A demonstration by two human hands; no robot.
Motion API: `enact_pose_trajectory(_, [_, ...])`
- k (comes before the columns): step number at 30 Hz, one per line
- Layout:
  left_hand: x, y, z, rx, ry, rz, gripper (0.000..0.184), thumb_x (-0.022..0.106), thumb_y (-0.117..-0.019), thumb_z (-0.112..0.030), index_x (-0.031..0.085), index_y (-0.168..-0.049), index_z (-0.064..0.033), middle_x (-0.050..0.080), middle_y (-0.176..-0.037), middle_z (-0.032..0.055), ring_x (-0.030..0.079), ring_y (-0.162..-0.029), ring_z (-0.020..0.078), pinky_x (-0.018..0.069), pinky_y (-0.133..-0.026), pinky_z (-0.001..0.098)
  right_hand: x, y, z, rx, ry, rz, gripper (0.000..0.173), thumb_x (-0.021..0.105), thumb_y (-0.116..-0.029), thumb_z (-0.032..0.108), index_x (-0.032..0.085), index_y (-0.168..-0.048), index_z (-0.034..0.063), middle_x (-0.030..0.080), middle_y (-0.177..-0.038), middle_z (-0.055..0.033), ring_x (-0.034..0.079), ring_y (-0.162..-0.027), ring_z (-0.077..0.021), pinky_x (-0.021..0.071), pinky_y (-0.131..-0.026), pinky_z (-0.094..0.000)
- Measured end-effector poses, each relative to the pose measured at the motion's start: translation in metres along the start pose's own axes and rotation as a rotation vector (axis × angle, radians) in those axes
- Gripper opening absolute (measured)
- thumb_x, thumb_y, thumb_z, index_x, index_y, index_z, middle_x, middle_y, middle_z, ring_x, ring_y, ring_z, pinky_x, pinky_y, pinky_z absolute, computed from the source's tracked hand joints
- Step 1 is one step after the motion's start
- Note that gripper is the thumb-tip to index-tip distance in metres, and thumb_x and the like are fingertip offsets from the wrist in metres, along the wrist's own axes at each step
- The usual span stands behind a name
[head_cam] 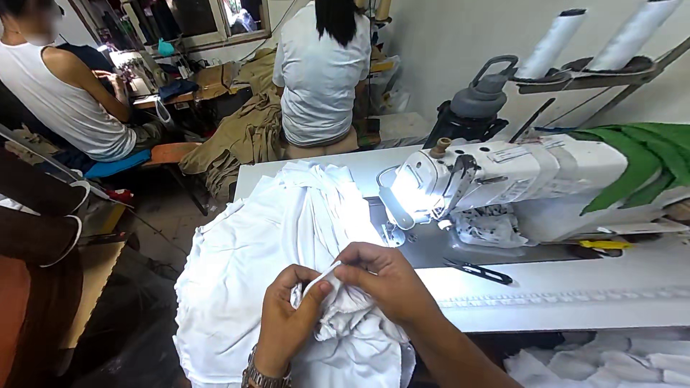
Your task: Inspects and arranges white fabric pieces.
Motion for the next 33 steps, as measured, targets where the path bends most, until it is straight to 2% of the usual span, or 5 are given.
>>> enact_pose_trajectory(6, [0.012, 0.0, -0.001, -0.08, -0.08, -0.11, 0.01, 0.066, -0.0904, -0.013, 0.075, -0.092, -0.0102, 0.072, -0.082, -0.0009, 0.068, -0.074, 0.0079, 0.0581, -0.068, 0.0254, 0.003, 0.008, -0.005, -0.065, 0.145, -0.083, 0.006, 0.068, -0.0933, 0.016, 0.073, -0.093, 0.0132, 0.067, -0.082, 0.0061, 0.062, -0.071, -0.0035, 0.054, -0.064, -0.0186])
enact_pose_trajectory(12, [0.015, 0.003, 0.003, -0.128, 0.006, -0.152, 0.009, 0.071, -0.0923, -0.017, 0.077, -0.094, -0.0094, 0.073, -0.081, 0.0024, 0.068, -0.068, 0.01, 0.0582, -0.062, 0.0258, -0.009, 0.005, 0.008, 0.262, -0.243, -0.061, 0.025, 0.063, -0.089, 0.006, 0.07, -0.113, 0.0078, 0.065, -0.088, -0.0038, 0.058, -0.067, -0.0096, 0.053, -0.062, -0.0236])
enact_pose_trajectory(19, [0.016, 0.004, 0.002, -0.108, 0.032, -0.159, 0.01, 0.071, -0.0923, -0.018, 0.076, -0.095, -0.0093, 0.072, -0.082, 0.0021, 0.068, -0.07, 0.0093, 0.0587, -0.064, 0.0252, -0.002, 0.008, 0.016, 0.082, 0.123, 0.023, 0.029, 0.059, -0.0952, 0.012, 0.067, -0.123, 0.0132, 0.057, -0.087, 0.0026, 0.054, -0.066, -0.0048, 0.0481, -0.057, -0.0187])
enact_pose_trajectory(27, [0.016, 0.005, 0.006, -0.083, 0.065, -0.16, 0.008, 0.072, -0.0917, -0.016, 0.076, -0.094, -0.009, 0.072, -0.083, 0.0024, 0.068, -0.071, 0.0089, 0.0583, -0.065, 0.0249, 0.007, 0.006, 0.012, 0.019, 0.008, -0.15, 0.01, 0.065, -0.0962, 0.007, 0.073, -0.103, 0.008, 0.068, -0.076, -0.0009, 0.061, -0.058, -0.0079, 0.0517, -0.052, -0.0186])
enact_pose_trajectory(33, [0.014, 0.005, 0.009, -0.065, 0.05, -0.166, 0.009, 0.07, -0.0922, -0.015, 0.076, -0.093, -0.009, 0.072, -0.085, 0.0021, 0.068, -0.076, 0.0094, 0.0587, -0.07, 0.026, 0.005, 0.01, 0.007, 0.046, 0.075, -0.027, 0.024, 0.066, -0.0952, 0.007, 0.075, -0.117, 0.0119, 0.074, -0.096, 0.0022, 0.066, -0.069, -0.0065, 0.058, -0.063, -0.0208])
Point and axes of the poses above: each hand's wrist, its own y-axis away from the middle knuckle, its own x-axis out of the palm, z = x × y, the point moved 2 cm from there along -y, towards the middle knuckle
